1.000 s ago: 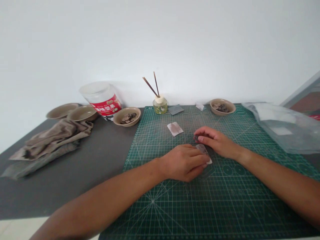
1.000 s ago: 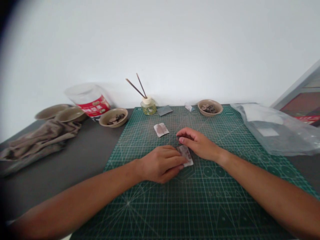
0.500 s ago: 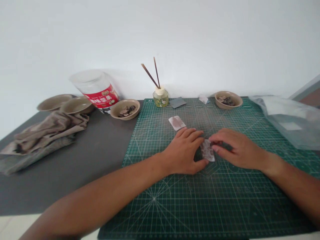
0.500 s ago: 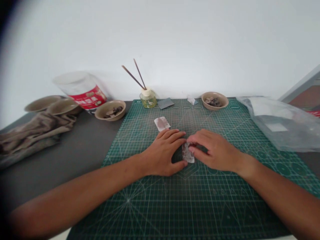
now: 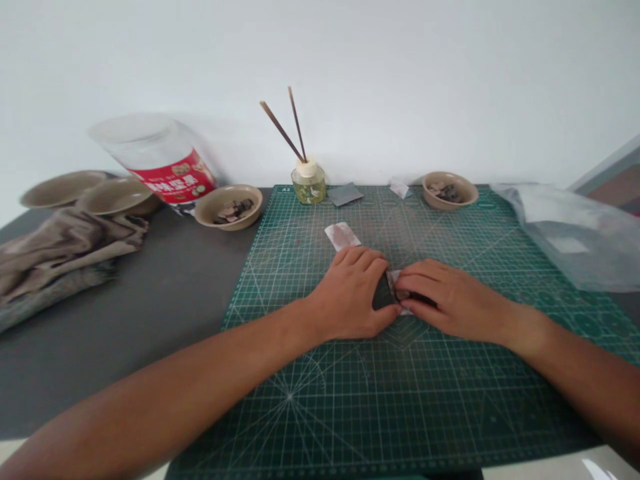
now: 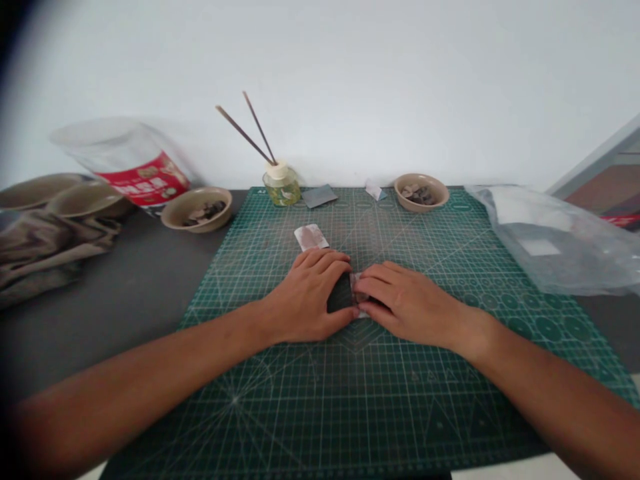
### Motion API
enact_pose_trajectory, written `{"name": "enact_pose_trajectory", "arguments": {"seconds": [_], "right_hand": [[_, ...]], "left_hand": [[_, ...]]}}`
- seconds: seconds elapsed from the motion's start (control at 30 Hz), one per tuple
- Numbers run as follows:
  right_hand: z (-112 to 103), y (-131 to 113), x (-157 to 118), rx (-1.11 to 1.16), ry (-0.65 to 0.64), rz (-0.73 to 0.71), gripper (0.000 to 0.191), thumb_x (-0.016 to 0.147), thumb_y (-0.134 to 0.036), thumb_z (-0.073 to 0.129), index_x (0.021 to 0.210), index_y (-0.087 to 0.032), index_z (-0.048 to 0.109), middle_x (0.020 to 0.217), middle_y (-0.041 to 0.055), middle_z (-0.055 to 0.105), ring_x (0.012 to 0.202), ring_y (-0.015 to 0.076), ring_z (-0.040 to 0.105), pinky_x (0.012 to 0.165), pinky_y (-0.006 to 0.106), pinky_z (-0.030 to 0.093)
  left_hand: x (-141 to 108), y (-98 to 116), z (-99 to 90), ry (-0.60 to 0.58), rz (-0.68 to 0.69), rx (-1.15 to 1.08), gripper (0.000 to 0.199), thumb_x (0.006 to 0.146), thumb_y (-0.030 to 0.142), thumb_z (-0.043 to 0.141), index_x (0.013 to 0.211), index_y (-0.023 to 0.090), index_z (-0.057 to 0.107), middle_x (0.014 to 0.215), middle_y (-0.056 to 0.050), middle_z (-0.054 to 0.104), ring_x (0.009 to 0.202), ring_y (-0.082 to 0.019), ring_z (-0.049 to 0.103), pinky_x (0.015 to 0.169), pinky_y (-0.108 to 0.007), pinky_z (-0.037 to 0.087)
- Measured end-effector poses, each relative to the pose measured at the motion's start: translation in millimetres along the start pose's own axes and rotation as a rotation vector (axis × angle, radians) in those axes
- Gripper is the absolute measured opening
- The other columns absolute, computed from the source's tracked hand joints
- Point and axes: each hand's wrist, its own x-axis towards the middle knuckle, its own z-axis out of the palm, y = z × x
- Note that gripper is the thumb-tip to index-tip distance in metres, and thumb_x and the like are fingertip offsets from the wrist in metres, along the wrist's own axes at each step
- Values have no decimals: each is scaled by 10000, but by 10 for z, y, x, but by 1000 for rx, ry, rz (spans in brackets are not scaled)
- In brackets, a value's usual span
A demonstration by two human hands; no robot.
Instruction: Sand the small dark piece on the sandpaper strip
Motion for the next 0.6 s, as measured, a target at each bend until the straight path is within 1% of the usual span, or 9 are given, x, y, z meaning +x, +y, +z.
{"name": "enact_pose_trajectory", "arguments": {"seconds": [0.07, 0.1, 0.23, 0.33, 0.47, 0.6], "right_hand": [[4, -9, -9, 35, 27, 8, 191, 1080, -222, 632, 1256, -243, 704, 1227, 114, 773, 1112, 276, 739, 972, 453, 618], [4, -11, -11, 45, 32, 5, 188, 1079, -220, 632, 1249, -244, 709, 1226, 113, 775, 1116, 275, 742, 976, 453, 620], [-7, 1, -6, 28, 11, -35, 140, 1088, -212, 615, 1148, -231, 740, 1138, 101, 794, 1026, 264, 746, 930, 446, 626], [-15, 20, -6, 14, -5, -62, 149, 1099, -206, 605, 1145, -227, 745, 1144, 95, 804, 1027, 257, 748, 925, 434, 625], [-25, 19, -17, -8, 1, -80, 174, 1100, -192, 588, 1135, -236, 753, 1196, 102, 794, 1062, 258, 749, 936, 429, 624], [-38, 6, -17, 27, -51, -61, 185, 1106, -194, 565, 1138, -231, 743, 1129, 92, 773, 991, 237, 752, 872, 392, 629]], "left_hand": [[-3, -4, 2, -12, 4, 13, 488, 927, 566, 773, 1183, 162, 676, 1409, -159, 706, 1341, -376, 614, 1226, -577, 441], [-5, -5, 3, -17, 6, 14, 492, 934, 571, 766, 1193, 163, 676, 1411, -160, 705, 1334, -376, 618, 1218, -576, 447], [-14, -12, 3, -28, 27, 24, 516, 953, 577, 747, 1266, 174, 672, 1425, -148, 702, 1332, -375, 621, 1204, -580, 457], [-18, -14, -2, -33, 50, 50, 487, 967, 579, 715, 1231, 170, 687, 1438, -160, 693, 1343, -383, 616, 1201, -586, 461], [-16, -2, -4, -46, 48, 62, 478, 947, 559, 713, 1210, 162, 678, 1447, -171, 682, 1352, -385, 612, 1209, -572, 467], [-18, 19, 2, -38, 30, 65, 488, 948, 556, 703, 1226, 158, 661, 1468, -176, 667, 1376, -382, 599, 1222, -561, 466]]}}
